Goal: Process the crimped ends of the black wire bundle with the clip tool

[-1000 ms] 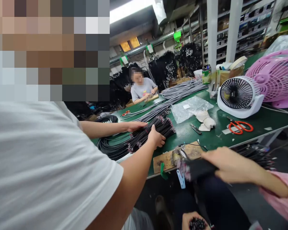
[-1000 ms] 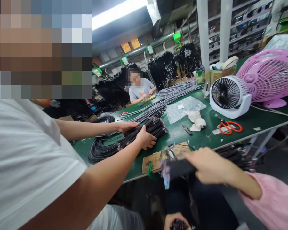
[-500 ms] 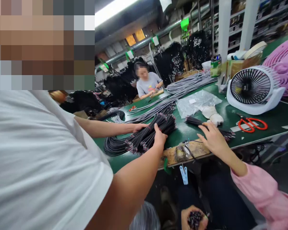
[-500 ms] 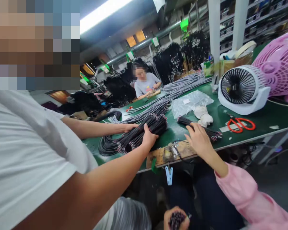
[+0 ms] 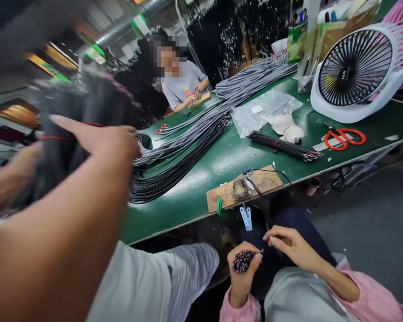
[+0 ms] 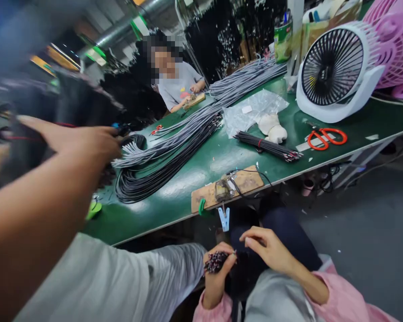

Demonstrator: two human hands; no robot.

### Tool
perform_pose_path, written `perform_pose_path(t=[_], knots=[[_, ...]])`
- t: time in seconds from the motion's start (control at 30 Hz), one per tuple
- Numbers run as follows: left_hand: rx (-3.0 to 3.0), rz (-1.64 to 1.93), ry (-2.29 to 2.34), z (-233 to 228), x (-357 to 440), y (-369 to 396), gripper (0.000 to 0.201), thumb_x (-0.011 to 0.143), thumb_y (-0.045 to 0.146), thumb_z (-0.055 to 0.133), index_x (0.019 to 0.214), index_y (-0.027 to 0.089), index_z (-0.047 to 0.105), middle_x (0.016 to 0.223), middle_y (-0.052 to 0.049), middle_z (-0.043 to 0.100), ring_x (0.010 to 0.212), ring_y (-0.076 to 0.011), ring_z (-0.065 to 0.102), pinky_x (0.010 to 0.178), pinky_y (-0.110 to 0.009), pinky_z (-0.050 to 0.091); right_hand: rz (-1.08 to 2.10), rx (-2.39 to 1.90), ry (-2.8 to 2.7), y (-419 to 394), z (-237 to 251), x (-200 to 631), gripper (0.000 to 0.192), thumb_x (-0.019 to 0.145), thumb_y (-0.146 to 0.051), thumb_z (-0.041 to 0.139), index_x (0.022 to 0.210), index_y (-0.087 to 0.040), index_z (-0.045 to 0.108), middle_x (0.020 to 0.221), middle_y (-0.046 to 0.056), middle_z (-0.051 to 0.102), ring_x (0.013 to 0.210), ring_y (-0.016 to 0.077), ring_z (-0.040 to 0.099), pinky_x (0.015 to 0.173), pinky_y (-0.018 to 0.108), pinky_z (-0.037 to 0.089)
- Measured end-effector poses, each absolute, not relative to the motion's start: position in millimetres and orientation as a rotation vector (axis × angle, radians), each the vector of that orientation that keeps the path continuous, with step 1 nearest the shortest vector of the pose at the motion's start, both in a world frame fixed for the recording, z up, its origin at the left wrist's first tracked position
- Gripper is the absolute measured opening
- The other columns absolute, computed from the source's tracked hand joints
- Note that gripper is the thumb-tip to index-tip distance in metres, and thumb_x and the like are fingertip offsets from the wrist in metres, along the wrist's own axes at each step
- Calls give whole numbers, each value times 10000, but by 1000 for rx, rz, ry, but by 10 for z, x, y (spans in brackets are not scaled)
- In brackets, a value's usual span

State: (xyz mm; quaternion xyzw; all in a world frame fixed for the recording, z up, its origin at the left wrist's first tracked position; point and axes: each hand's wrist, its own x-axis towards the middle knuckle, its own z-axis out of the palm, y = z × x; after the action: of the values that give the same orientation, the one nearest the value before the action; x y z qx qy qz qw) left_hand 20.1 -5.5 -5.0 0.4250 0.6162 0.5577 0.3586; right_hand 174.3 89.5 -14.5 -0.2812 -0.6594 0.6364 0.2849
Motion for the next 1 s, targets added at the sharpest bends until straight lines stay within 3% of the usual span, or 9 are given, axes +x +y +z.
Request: perform_pose_path(t=[0.17,0.3,0.57,0.77,1.0], knots=[[1131,1389,1530,-35,126,-32,60,715,175,684,666,152,656,632,-18,623,600,-145,564,613,-268,436,1664,-458,-1913,974,-32,1622,218,910,-215,485,1071,-198,631,921,57,634,868,159,569,787,293,441],[1066,1389,1536,-57,83,-11,101,707,196,684,637,146,631,590,-10,600,563,-142,548,586,-270,431,1509,-264,-1993,1003,-37,1533,195,914,-169,461,984,-170,643,880,72,627,851,169,536,795,325,417],[1014,1372,1443,-17,-13,6,93,713,205,683,658,136,652,564,-7,588,503,-120,524,513,-247,394,1421,-343,-2182,1045,-44,1479,213,928,-121,343,834,-152,531,818,69,527,794,174,468,713,314,407],[1020,1368,1444,-29,-61,-5,96,716,199,683,650,138,650,565,-7,591,513,-122,524,536,-254,398,1380,-306,-2114,1091,-10,1515,191,923,-122,419,1038,-158,567,931,83,590,886,174,513,833,346,394],[960,1307,1459,-40,-31,18,136,718,244,677,641,139,638,542,0,578,486,-121,519,516,-250,413,1274,-214,-2153,1013,-60,1485,173,909,-101,417,928,-146,583,845,78,593,817,171,522,810,365,406]])
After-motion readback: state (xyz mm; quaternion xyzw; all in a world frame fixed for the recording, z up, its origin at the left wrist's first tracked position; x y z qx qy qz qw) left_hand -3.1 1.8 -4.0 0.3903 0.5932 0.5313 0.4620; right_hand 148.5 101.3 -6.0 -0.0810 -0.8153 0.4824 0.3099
